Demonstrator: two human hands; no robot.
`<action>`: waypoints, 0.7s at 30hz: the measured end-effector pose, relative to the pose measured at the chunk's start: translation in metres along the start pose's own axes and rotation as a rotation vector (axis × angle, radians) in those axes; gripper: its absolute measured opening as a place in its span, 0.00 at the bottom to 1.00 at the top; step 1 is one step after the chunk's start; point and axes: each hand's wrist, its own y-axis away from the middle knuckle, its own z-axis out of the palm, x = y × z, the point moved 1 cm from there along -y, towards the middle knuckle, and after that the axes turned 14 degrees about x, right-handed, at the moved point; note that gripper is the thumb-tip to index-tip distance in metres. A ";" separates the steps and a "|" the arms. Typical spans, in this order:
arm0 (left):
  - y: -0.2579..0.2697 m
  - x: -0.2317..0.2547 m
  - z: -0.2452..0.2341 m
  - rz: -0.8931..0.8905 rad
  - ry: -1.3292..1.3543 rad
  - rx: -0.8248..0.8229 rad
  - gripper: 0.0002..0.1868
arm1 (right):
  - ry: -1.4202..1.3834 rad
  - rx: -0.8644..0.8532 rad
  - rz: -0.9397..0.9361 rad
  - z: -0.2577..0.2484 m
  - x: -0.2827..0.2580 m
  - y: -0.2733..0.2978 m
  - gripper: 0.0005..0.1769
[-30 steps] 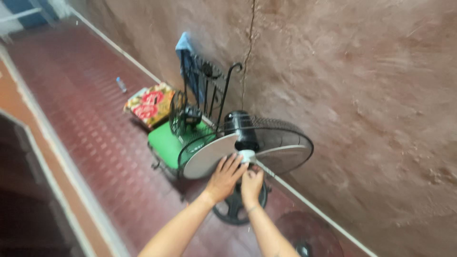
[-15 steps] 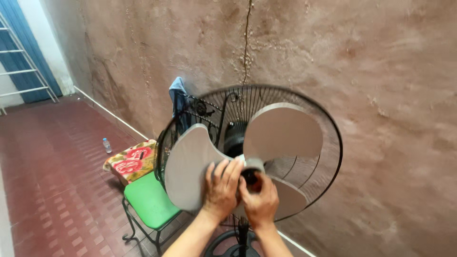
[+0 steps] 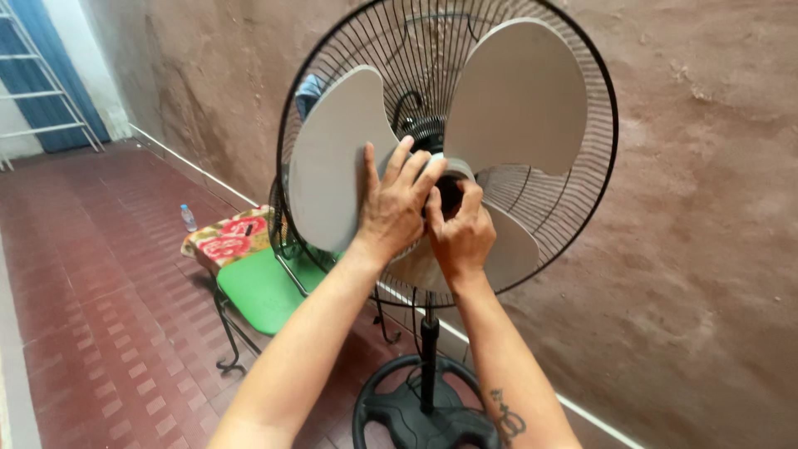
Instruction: The person disassembles a standing fan by removing the front grill, unscrewing the blade nut to detach the blades, and removing the rear grill. They then move a small fan and a stool before sitting on the floor to continue handling the fan parts.
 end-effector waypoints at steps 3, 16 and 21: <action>0.001 -0.008 0.004 0.020 0.029 0.010 0.28 | -0.014 -0.012 -0.114 0.002 0.011 -0.001 0.20; -0.001 -0.002 -0.014 0.016 0.088 0.024 0.35 | -0.037 -0.231 -0.438 -0.029 0.015 -0.036 0.19; 0.002 0.009 -0.011 0.065 -0.057 0.004 0.38 | 0.092 -0.162 -0.089 -0.030 -0.007 -0.019 0.21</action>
